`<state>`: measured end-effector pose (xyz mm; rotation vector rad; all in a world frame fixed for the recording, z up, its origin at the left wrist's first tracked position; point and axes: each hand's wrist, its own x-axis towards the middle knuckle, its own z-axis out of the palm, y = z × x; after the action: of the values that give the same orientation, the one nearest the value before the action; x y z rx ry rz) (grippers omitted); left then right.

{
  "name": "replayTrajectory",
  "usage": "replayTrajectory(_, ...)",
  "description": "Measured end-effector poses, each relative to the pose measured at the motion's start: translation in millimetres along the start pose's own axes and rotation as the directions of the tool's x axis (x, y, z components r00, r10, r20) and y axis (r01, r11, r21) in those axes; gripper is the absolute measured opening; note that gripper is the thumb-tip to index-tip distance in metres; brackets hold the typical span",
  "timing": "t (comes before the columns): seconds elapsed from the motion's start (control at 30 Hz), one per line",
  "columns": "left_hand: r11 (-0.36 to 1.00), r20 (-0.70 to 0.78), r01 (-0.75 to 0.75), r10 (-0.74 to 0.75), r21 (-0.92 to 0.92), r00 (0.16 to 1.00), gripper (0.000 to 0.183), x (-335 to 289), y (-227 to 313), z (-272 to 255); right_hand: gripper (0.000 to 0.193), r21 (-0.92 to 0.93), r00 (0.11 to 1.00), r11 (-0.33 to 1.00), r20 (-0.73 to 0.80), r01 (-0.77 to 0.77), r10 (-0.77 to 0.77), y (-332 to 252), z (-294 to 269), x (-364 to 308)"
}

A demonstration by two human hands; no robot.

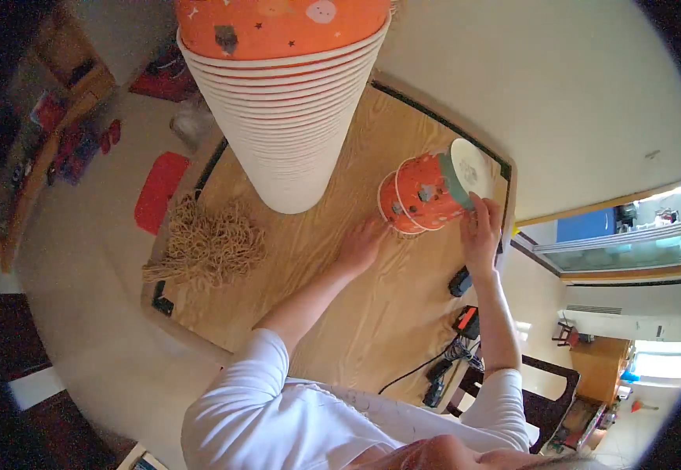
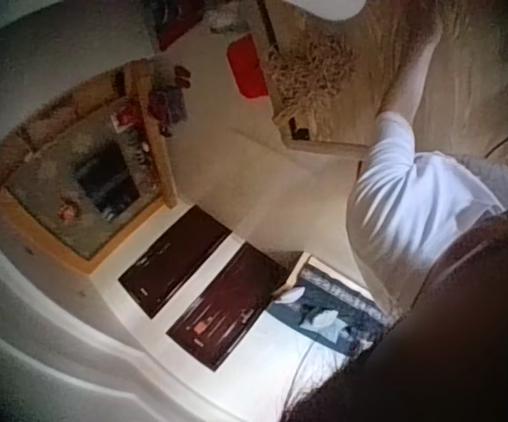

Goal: The person is stacking and organizing various paper cups on a table.

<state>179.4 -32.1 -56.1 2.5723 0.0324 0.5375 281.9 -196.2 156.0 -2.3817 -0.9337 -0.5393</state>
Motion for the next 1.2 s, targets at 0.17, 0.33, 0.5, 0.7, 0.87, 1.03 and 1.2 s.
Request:
replayTrajectory(0.17, 0.996, 0.022, 0.0, -0.002, 0.095, 1.0, 0.042, 5, 10, -16, 0.046, -0.02, 0.999, 0.999, 0.012, 0.044, -0.044, -5, 14, -6)
replayTrajectory(0.33, 0.997, 0.006, -0.01, 0.009, 0.08, 1.0, 0.041, 4, 7, -17, 0.05, -0.144, 0.994, 0.985, 0.074, 0.091, -0.081, -9, 30, -20)
replayTrajectory(0.5, 0.997, 0.069, 0.011, -0.017, 0.079, 0.997, 0.042, 7, 11, -20, 0.051, -0.244, 0.989, 0.96, 0.081, 0.14, -0.124, -10, 39, -26)
replayTrajectory(0.7, 0.998, 0.133, 0.015, -0.024, 0.069, 0.991, 0.042, 10, 11, -25, 0.05, -0.246, 0.984, 0.954, 0.096, 0.171, -0.152, -14, 41, -30)
replayTrajectory(0.87, 0.995, 0.113, 0.014, -0.025, 0.099, 0.993, 0.042, 9, 10, -20, 0.047, -0.242, 0.984, 0.956, 0.111, 0.165, -0.141, -19, 40, -29)
replayTrajectory(1.03, 0.995, 0.313, 0.084, -0.099, 0.06, 0.945, 0.04, 11, 11, -24, 0.043, -0.208, 0.979, 0.96, 0.108, 0.19, -0.171, -19, 36, -27)
replayTrajectory(1.2, 0.986, 0.256, 0.139, -0.111, -0.093, 0.96, 0.04, 11, 10, -19, 0.04, -0.172, 0.979, 0.965, 0.095, 0.196, -0.182, -14, 39, -27)
